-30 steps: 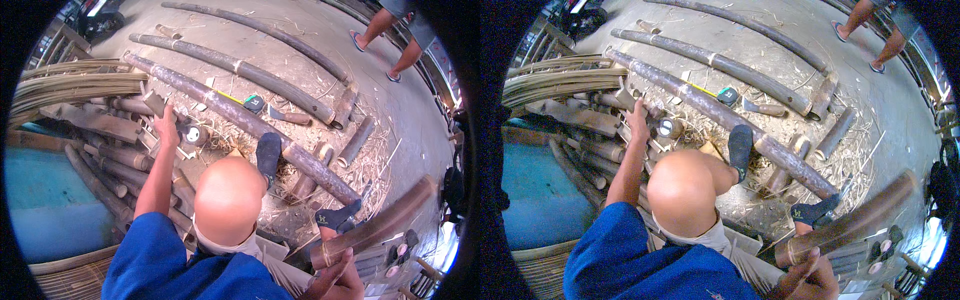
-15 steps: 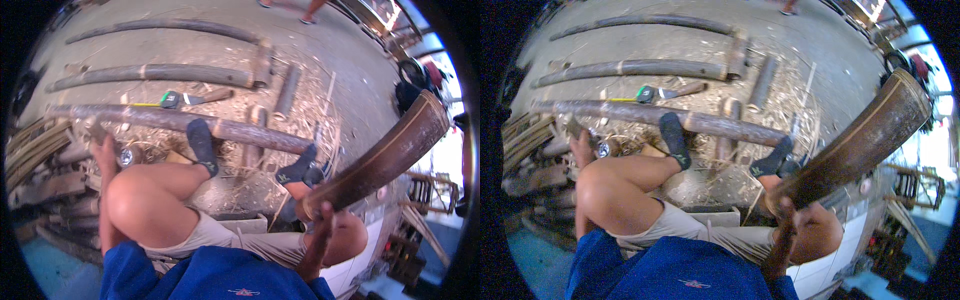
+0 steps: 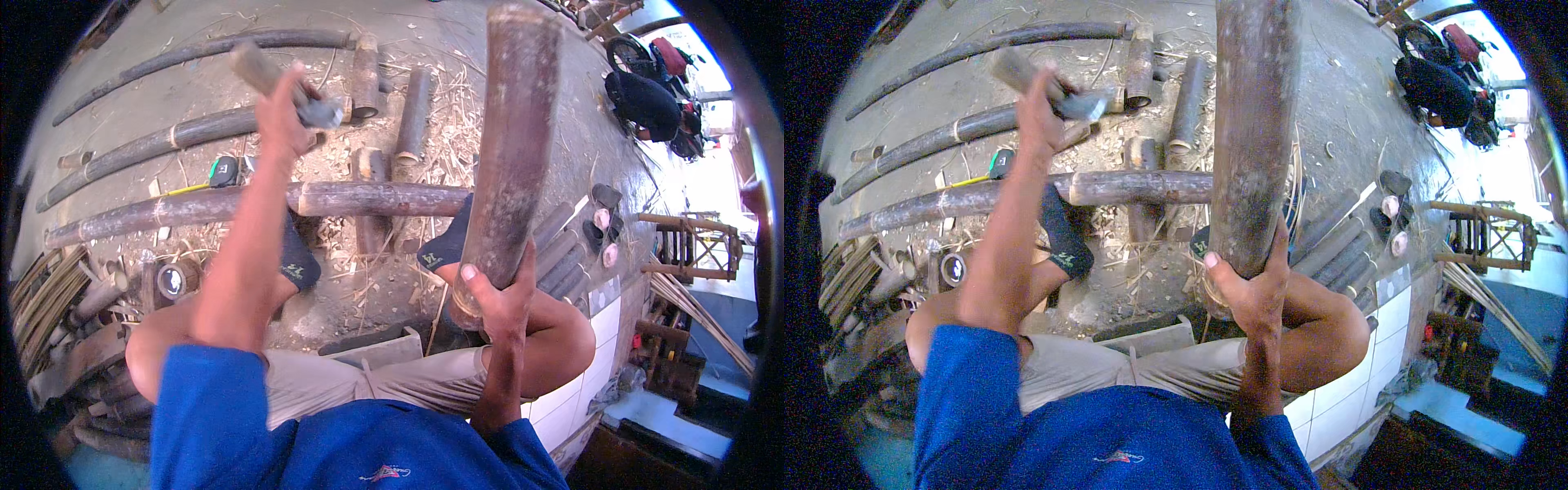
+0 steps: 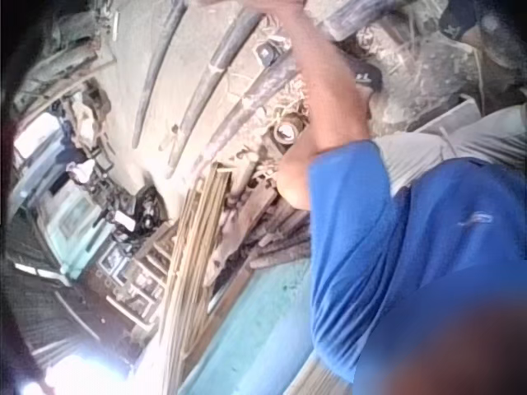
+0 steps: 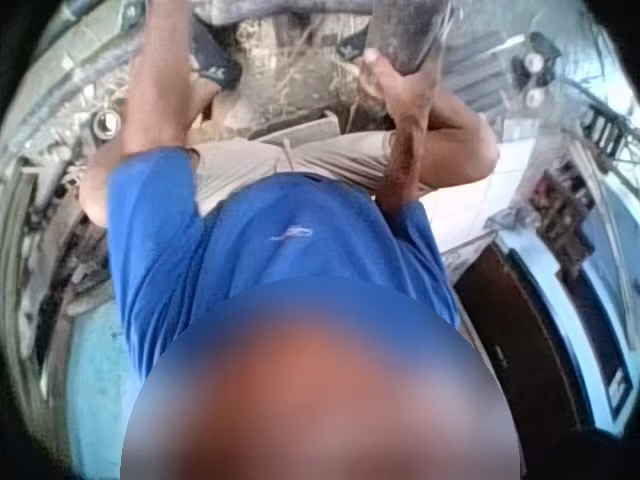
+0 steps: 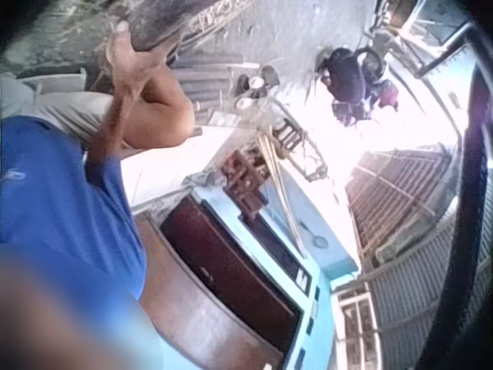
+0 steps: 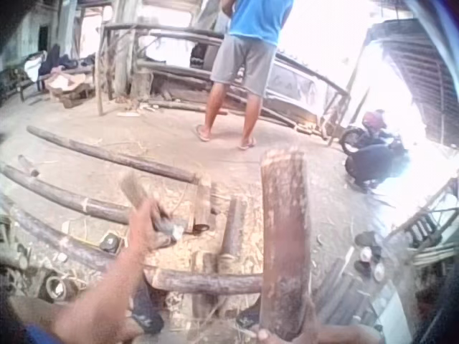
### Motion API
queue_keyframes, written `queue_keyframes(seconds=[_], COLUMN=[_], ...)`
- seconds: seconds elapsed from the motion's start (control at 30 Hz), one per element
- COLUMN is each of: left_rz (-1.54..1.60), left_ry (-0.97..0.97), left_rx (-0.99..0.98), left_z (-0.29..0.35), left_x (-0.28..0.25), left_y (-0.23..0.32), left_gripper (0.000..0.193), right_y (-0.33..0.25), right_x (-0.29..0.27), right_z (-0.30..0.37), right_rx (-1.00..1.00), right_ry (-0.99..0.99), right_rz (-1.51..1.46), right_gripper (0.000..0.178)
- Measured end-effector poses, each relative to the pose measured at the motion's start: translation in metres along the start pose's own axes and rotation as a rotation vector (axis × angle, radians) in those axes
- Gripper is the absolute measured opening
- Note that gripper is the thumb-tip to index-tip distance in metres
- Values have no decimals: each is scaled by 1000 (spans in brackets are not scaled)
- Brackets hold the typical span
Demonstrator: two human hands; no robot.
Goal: The person sits on the floor in a workshop and uses a wooden mallet and chisel to carve and shape a bamboo tube. They repeatedly strike the chisel to remove material and then smooth the interior with their hands.
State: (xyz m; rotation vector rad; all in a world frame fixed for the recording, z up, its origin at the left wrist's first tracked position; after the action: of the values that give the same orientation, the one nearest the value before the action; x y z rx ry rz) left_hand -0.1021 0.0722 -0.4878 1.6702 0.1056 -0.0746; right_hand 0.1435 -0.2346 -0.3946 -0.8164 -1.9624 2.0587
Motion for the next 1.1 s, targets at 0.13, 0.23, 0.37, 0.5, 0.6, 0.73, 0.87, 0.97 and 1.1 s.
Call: queue_keyframes(seconds=[0.13, 0.23, 0.37, 0.5, 0.6, 0.73, 0.87, 0.97, 1.1], left_rz=[535, 538, 506, 497, 525, 442, 292, 223, 250], left_ry=[322, 348, 373, 344, 328, 314, 293, 301, 323], left_rx=[-380, -436, -424, -386, -408, -433, -408, -369, -258], left_z=[96, 114, 122, 123, 125, 125, 130, 135, 135], left_x=[51, 54, 52, 55, 57, 54, 53, 54, 57], left_y=[-71, -102, -115, -113, -116, -121, -120, -115, -107], left_gripper=[35, 31, 25, 23, 23, 21, 15, 15, 15], right_y=[10, 27, 46, 40, 32, 22, 4, -38, -147], right_x=[-2, -1, 2, 12, 19, 25, 41, 66, 119], right_z=[9, 10, 7, 0, -4, -8, -23, -52, -94], right_rx=[217, 239, 212, 145, 174, 88, -1, -146, -831], right_ry=[-29, -86, -155, -200, -208, -226, -291, -368, -439], right_rz=[-113, -117, -53, 46, 74, 180, 307, 377, 281], right_gripper=[86, 90, 99, 93, 97, 98, 106, 109, 108])
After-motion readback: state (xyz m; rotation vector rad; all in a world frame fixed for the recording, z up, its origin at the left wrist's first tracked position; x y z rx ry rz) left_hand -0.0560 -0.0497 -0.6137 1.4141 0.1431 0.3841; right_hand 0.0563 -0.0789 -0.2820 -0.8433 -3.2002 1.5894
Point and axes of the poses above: each hand's wrist, its own z-axis away from the middle knuckle, its own x-axis out of the palm, y = z × x, the point moved 5 cm from there along -z, towards the middle knuckle, and after that the axes turned 15 degrees about -z, right-handed, at the moved point
